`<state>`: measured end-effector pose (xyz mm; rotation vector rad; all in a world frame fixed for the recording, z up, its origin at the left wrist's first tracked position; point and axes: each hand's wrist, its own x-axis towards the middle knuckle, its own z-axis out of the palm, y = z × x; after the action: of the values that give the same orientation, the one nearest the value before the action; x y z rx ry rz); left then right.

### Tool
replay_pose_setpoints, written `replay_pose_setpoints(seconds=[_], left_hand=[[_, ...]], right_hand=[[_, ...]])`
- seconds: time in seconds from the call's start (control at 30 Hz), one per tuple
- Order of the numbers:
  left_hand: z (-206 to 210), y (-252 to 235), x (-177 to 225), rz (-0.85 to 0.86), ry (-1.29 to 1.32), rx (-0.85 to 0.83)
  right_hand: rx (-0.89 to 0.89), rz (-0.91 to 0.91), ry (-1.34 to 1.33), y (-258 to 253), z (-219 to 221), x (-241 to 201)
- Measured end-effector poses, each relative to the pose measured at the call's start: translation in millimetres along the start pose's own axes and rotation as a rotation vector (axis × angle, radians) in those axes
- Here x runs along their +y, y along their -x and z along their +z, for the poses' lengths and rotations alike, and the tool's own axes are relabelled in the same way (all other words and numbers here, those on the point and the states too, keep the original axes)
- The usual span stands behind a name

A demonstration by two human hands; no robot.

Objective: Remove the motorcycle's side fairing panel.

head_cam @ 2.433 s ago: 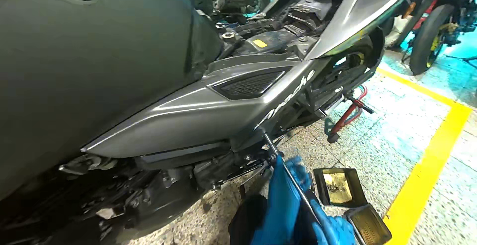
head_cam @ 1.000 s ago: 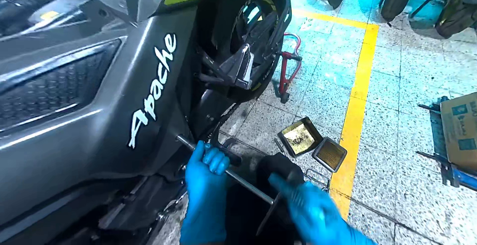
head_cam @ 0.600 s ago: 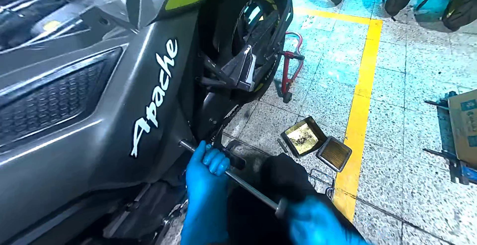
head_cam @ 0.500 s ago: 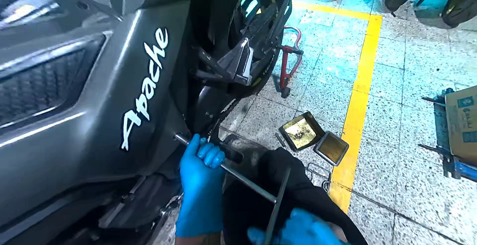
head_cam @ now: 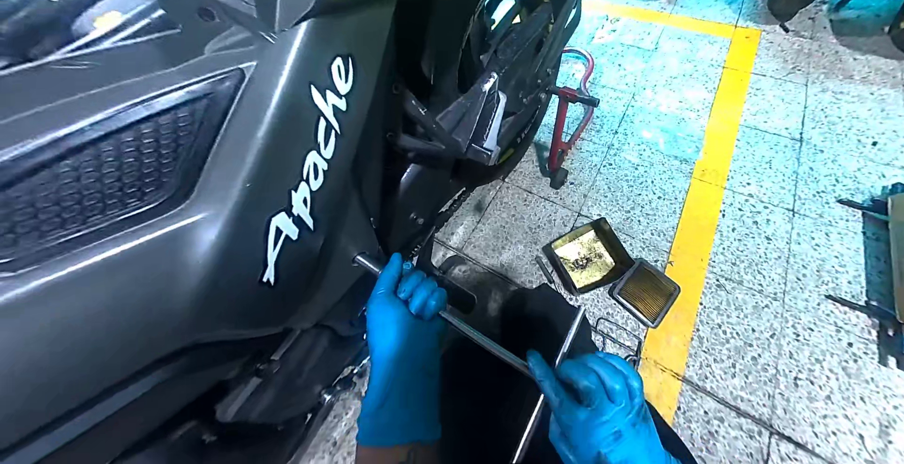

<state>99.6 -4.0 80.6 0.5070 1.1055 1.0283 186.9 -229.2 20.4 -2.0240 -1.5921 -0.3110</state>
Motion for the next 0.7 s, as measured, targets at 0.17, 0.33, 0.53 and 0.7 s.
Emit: replay_pose_setpoints(seconds=[0.17, 0.33, 0.53, 0.7], left_hand=[[-1, 3, -2, 0.014, -0.002, -0.037], [-7, 3, 5, -0.018, 0.032, -0.032], [-14, 4, 8, -0.052, 0.169, -0.068], [-18, 8, 0, -0.014, 0.016, -0.087]], right_hand=[[-0.022, -0.107, -0.098, -35, 27, -9], [-0.128, 0.045, -0.566, -27, 23, -21], [-0.255, 0.327, -1.185, -23, 17, -32], [-0.26, 0.354, -1.197, -11, 16, -16]])
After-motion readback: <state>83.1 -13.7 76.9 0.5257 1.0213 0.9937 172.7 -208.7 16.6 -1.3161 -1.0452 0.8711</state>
